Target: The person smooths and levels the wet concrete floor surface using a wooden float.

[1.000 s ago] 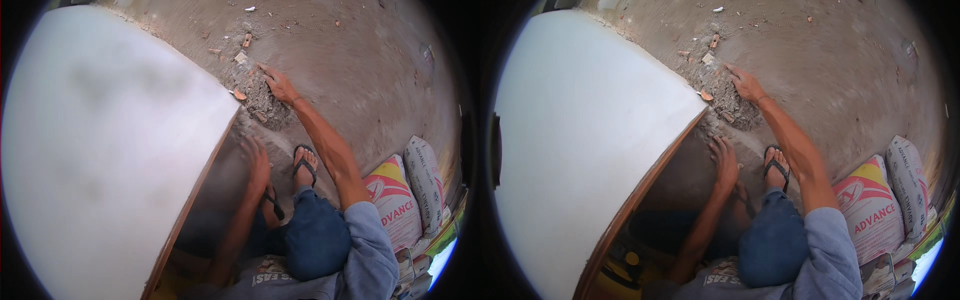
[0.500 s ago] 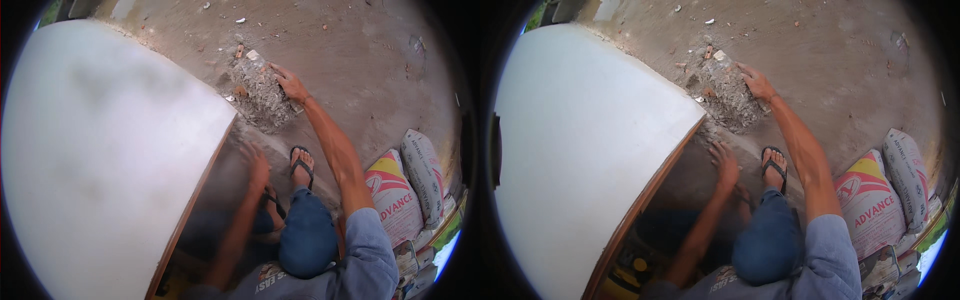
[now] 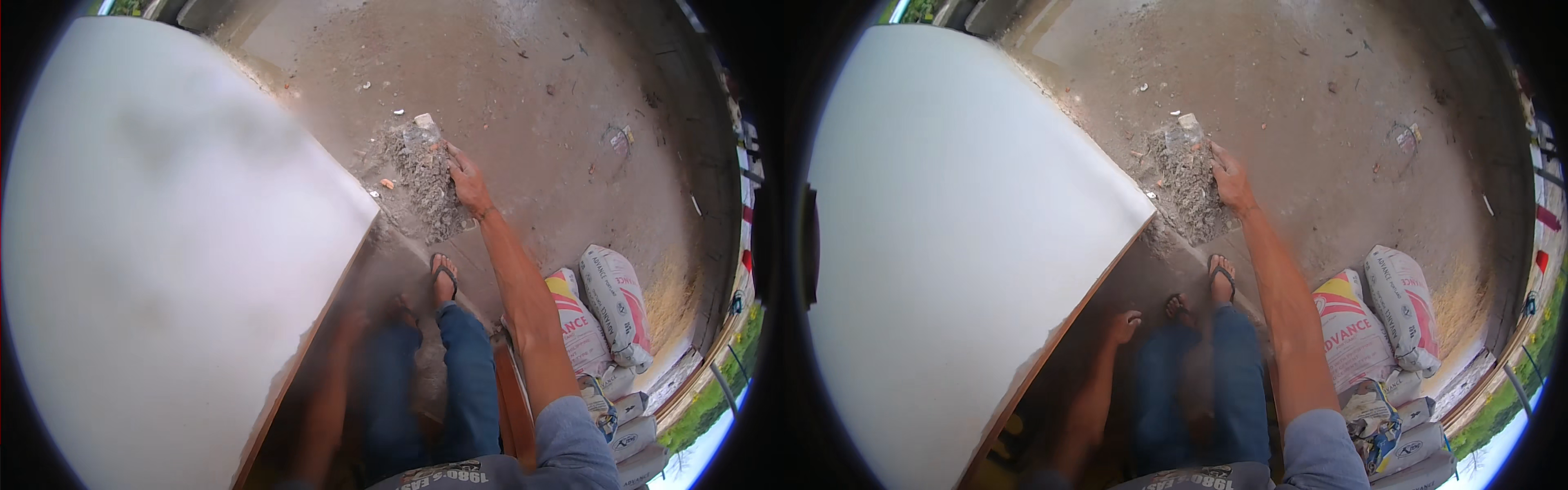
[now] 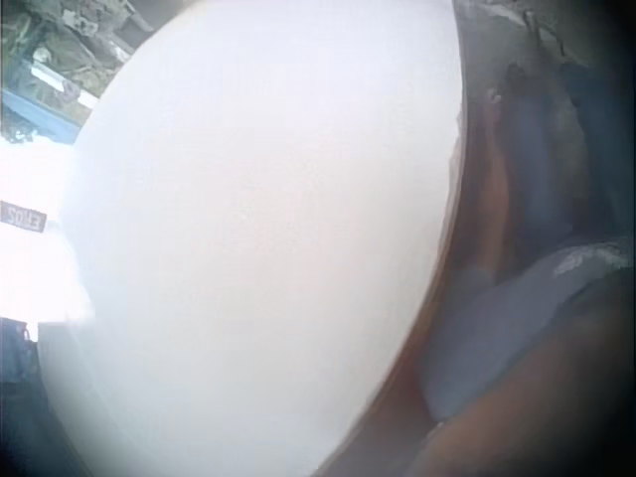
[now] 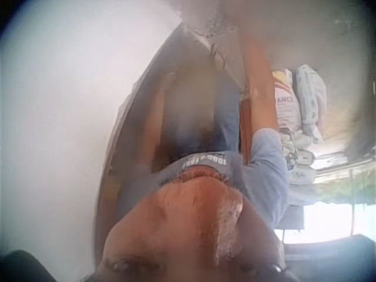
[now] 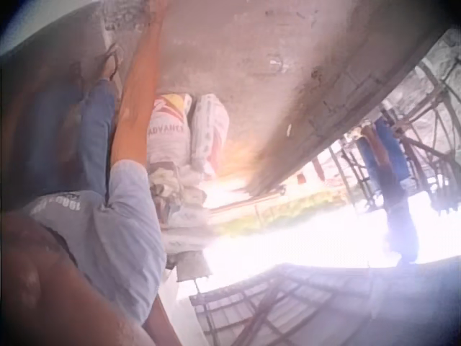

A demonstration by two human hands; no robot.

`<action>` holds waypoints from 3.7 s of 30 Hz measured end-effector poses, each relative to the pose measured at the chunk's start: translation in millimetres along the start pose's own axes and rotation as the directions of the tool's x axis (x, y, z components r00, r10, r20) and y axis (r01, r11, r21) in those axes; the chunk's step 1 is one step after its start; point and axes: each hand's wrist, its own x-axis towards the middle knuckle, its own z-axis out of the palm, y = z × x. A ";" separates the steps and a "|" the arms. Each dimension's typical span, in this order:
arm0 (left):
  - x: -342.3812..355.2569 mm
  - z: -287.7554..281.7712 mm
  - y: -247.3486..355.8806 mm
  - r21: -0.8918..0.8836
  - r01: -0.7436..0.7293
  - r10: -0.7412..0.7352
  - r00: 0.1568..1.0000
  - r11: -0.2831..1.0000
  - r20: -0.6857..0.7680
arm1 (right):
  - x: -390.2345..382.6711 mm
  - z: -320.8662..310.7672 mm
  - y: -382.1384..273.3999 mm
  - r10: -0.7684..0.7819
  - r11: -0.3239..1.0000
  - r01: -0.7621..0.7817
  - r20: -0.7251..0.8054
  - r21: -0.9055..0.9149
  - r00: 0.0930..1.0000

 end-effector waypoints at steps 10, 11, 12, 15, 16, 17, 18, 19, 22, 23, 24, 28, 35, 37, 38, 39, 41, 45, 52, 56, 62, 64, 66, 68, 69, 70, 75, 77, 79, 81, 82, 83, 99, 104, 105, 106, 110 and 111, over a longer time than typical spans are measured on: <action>-246.3 9.6 48.5 -0.349 0.331 -0.276 0.940 0.877 0.199 | 49.0 -57.8 -160.9 -0.023 0.988 0.008 0.097 0.152 0.995; -242.7 -1.0 79.5 -0.369 0.355 -0.296 0.932 0.859 0.209 | 55.5 -65.0 -174.2 -0.043 0.993 0.033 0.085 0.116 0.995; -238.7 -11.6 110.5 -0.385 0.380 -0.317 0.923 0.841 0.218 | 66.6 -71.3 -189.9 -0.046 0.995 0.039 0.071 0.094 0.996; -229.9 -45.3 202.7 -0.420 0.416 -0.346 0.908 0.806 0.236 | 95.5 -101.7 -236.0 -0.019 0.995 0.013 0.058 0.103 0.998; -230.6 -55.5 234.0 -0.429 0.421 -0.350 0.906 0.799 0.237 | 106.1 -117.5 -256.0 0.069 0.990 -0.074 0.047 0.120 0.997; -233.1 -62.4 261.4 -0.436 0.418 -0.346 0.907 0.797 0.239 | 118.7 -133.2 -273.9 -0.014 0.995 0.006 0.071 0.100 0.997; -237.8 -69.1 289.4 -0.440 0.421 -0.344 0.906 0.794 0.245 | 130.4 -154.0 -293.4 0.002 0.997 -0.008 0.077 0.080 0.997; -243.6 -76.5 314.7 -0.444 0.418 -0.337 0.907 0.793 0.252 | 143.0 -171.8 -315.9 0.005 0.997 -0.012 0.082 0.079 0.997; -263.8 -89.8 389.0 -0.453 0.405 -0.321 0.913 0.795 0.254 | 175.6 -229.9 -386.0 0.032 0.980 -0.032 0.005 0.199 0.999; -268.8 -93.2 410.2 -0.448 0.403 -0.316 0.913 0.798 0.258 | 181.0 -246.8 -409.8 0.040 0.980 -0.040 0.002 0.195 0.999; -271.8 -100.6 430.4 -0.451 0.389 -0.297 0.918 0.803 0.262 | 189.6 -263.9 -435.1 0.050 0.983 -0.046 -0.018 0.176 0.999; -278.8 -152.5 478.2 -0.462 0.338 -0.238 0.935 0.820 0.262 | 240.5 -283.6 -517.3 0.064 0.949 -0.017 -0.139 0.314 0.988; -228.4 -347.9 392.8 -0.448 0.178 -0.080 0.970 0.876 0.228 | 274.7 -152.9 -536.8 0.086 0.888 0.029 -0.228 0.458 0.970; -204.7 -397.4 353.0 -0.431 0.040 0.026 0.989 0.902 0.146 | 296.4 -104.0 -538.5 0.086 0.906 0.043 -0.282 0.422 0.956; -195.0 -418.7 336.4 -0.480 0.082 -0.028 0.992 0.874 0.119 | 310.1 -80.7 -541.3 0.091 0.891 0.044 -0.272 0.452 0.958; -186.6 -439.7 325.6 -0.618 0.259 -0.242 0.964 0.742 0.114 | 325.5 -58.8 -547.1 0.096 0.876 0.049 -0.273 0.481 0.957; -187.3 -471.2 298.2 -0.561 0.163 -0.146 0.986 0.811 0.075 | 354.5 -19.1 -553.1 0.088 0.862 0.063 -0.271 0.504 0.959; -196.7 -511.1 275.4 -0.790 0.428 -0.475 0.857 0.439 0.200 | 432.7 58.8 -567.5 0.028 0.852 0.109 -0.253 0.512 0.967; -162.4 -539.6 350.7 -0.921 0.354 -0.538 0.815 0.163 0.218 | 633.4 150.7 -632.4 0.070 0.771 0.078 -0.205 0.633 0.976; -130.5 -587.6 416.1 -0.945 0.319 -0.566 0.794 0.074 0.224 | 748.6 201.2 -690.1 0.029 0.801 0.094 -0.195 0.592 0.980; -99.9 -648.7 488.5 -0.981 0.191 -0.618 0.767 -0.037 0.173 | 980.7 309.0 -782.1 0.310 0.938 -0.241 -0.296 0.249 0.903; -97.7 -650.0 509.1 -0.984 0.158 -0.634 0.754 -0.080 0.173 | 1046.4 339.0 -791.7 0.427 0.897 -0.429 -0.465 0.108 0.775; -100.4 -642.1 527.9 -0.980 0.142 -0.647 0.737 -0.139 0.198 | 1083.2 354.8 -787.6 0.469 0.876 -0.438 -0.560 0.200 0.683; -107.9 -627.2 545.9 -0.971 0.127 -0.655 0.720 -0.202 0.231 | 1094.2 351.1 -778.8 0.395 0.913 -0.387 -0.503 0.125 0.769; -114.2 -616.6 555.3 -0.963 0.121 -0.655 0.712 -0.239 0.252 | 1090.1 343.5 -773.3 0.318 0.943 -0.325 -0.480 0.071 0.817; -119.7 -604.0 565.6 -0.955 0.117 -0.655 0.705 -0.274 0.274 | 1083.4 335.5 -769.4 0.315 0.949 -0.289 -0.440 0.127 0.841; -163.0 -514.0 627.1 -0.863 0.111 -0.602 0.673 -0.492 0.430 | 1038.7 304.9 -774.0 0.181 0.964 -0.065 -0.453 0.259 0.873; -174.6 -470.3 650.4 -0.813 0.070 -0.568 0.681 -0.578 0.462 | 1020.8 308.1 -781.1 0.181 0.970 -0.109 -0.344 0.218 0.922; -170.3 -442.6 659.7 -0.777 0.038 -0.564 0.665 -0.629 0.489 | 1002.9 320.2 -785.7 0.176 0.935 -0.096 -0.211 0.341 0.962; -156.6 -436.6 657.4 -0.788 -0.283 -0.733 0.616 -0.547 0.288 | 980.4 339.9 -782.2 0.071 0.971 -0.049 -0.085 0.233 0.994; -147.9 -443.5 653.1 -0.958 -0.117 -0.818 0.553 -0.262 0.157 | 966.6 349.0 -779.2 0.012 0.993 -0.013 0.010 0.120 1.000; -140.2 -453.6 648.3 -0.974 -0.118 -0.860 0.498 -0.193 0.110 | 952.7 357.0 -776.8 -0.036 0.999 0.035 0.106 0.005 0.994; -126.1 -254.5 741.5 -0.928 -0.373 -0.993 0.108 0.003 -0.046 | 443.7 389.9 -640.1 -0.213 0.510 0.860 0.973 0.028 0.095; -117.4 -183.7 777.6 -0.854 -0.435 -0.951 0.239 -0.283 0.194 | 331.4 385.2 -622.8 -0.020 0.133 0.944 0.953 0.302 -0.302; -114.4 -177.5 781.5 -0.834 -0.452 -0.945 0.225 -0.317 0.237 | 316.8 385.5 -615.0 0.007 0.087 0.925 0.929 0.369 -0.371; -110.9 -174.0 784.6 -0.807 -0.480 -0.939 0.194 -0.344 0.284 | 302.8 385.1 -604.6 0.086 0.083 0.921 0.918 0.381 -0.387; -95.6 -180.5 783.9 -0.668 -0.642 -0.917 0.154 -0.376 0.368 | 254.6 380.0 -544.1 0.285 0.027 0.845 0.806 0.534 -0.518; -91.3 -185.7 779.9 -0.613 -0.703 -0.914 0.135 -0.361 0.383 | 241.7 379.2 -522.9 0.322 -0.024 0.829 0.789 0.559 -0.523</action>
